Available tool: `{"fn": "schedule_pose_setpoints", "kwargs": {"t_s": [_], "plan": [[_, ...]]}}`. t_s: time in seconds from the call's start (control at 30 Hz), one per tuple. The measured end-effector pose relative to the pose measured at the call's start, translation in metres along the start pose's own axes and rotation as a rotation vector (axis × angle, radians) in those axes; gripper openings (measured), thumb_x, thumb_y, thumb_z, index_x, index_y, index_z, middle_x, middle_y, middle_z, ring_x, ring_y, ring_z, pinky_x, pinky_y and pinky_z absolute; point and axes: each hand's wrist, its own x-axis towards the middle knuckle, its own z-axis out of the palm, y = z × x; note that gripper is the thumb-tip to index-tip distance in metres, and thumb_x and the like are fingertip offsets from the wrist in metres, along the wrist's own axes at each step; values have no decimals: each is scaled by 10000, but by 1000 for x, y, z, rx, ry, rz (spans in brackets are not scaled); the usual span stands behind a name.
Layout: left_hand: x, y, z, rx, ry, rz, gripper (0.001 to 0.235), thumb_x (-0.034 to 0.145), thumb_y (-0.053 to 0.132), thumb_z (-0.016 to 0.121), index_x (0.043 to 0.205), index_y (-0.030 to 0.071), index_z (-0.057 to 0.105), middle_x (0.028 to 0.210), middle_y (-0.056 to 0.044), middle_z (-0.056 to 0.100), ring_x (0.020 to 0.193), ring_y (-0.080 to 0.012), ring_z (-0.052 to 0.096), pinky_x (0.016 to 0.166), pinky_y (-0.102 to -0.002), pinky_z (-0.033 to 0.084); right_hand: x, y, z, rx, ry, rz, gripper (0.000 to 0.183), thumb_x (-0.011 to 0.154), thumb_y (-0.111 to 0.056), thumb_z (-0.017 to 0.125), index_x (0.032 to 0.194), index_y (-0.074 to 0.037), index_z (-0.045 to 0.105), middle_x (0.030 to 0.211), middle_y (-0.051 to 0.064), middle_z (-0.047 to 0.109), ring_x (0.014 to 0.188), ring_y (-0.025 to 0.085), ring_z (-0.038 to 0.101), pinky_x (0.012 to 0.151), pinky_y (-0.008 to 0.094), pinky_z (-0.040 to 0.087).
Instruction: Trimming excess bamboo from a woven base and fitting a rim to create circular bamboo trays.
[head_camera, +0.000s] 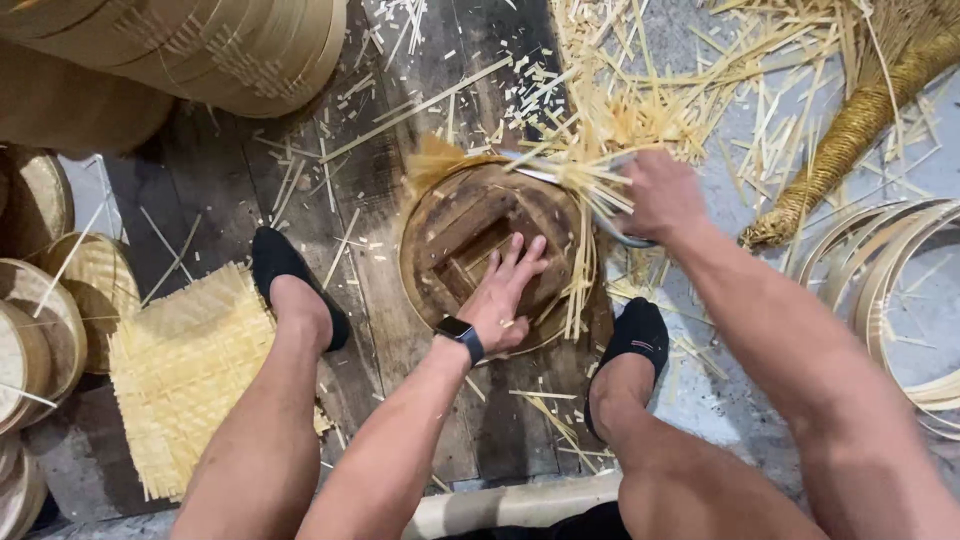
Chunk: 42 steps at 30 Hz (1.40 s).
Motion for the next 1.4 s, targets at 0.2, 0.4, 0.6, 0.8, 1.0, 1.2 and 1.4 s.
{"fn": "schedule_pose_setpoints", "kwargs": {"t_s": [0.2, 0.4, 0.6, 0.8, 1.0, 1.2, 1.4], "plan": [[24, 23, 25, 76, 219, -391, 933, 808, 500, 767, 1508, 48, 347, 1646, -311, 184, 1563, -420, 100, 1245, -572, 13, -26, 31, 17, 6, -240, 107, 356, 944, -398, 630, 1042, -77, 750, 1041, 140, 654, 1013, 267, 664, 834, 411, 569], [38, 28, 51, 343, 315, -489, 1098, 735, 562, 672, 1539, -72, 278, 1594, -327, 307, 1527, -461, 210, 1254, -588, 54, -3, 5, 21, 7, 310, -61, 316, 865, -298, 655, 1005, -20, 711, 1008, 152, 656, 968, 292, 656, 849, 413, 552], [25, 25, 35, 414, 124, -305, 1138, 664, 516, 732, 1527, -92, 307, 1572, -301, 356, 1524, -433, 241, 1263, -581, 58, -36, 43, 25, 54, -42, 31, 263, 936, -322, 647, 991, -75, 719, 958, 143, 670, 961, 298, 669, 790, 447, 552], [25, 22, 27, 454, 58, -260, 1116, 677, 524, 752, 1511, -82, 325, 1589, -300, 331, 1519, -432, 238, 1247, -573, 83, -1, 23, 54, -110, 143, -32, 335, 939, -351, 644, 1042, -37, 703, 963, 127, 667, 915, 259, 664, 771, 392, 569], [17, -3, 17, 574, -157, -121, 1161, 668, 568, 765, 1520, -60, 289, 1579, -294, 287, 1490, -408, 221, 1214, -587, 89, -27, 42, 23, -13, -121, 38, 357, 1062, -375, 563, 1026, -50, 708, 882, 135, 644, 813, 247, 639, 709, 417, 570], [11, 11, 2, 688, -236, -52, 1095, 656, 477, 794, 1511, -29, 334, 1587, -225, 363, 1519, -364, 258, 1251, -533, 141, -14, 10, 1, 15, -5, 43, 520, 856, -553, 678, 923, -38, 702, 894, 138, 642, 878, 281, 645, 758, 411, 561], [3, 9, -11, 615, -246, 22, 1098, 613, 404, 866, 1490, -36, 373, 1570, -221, 376, 1504, -362, 262, 1237, -539, 157, -20, 29, 26, 67, 45, -6, 538, 747, -508, 728, 1002, -36, 707, 964, 149, 665, 925, 305, 668, 812, 429, 569]]}}
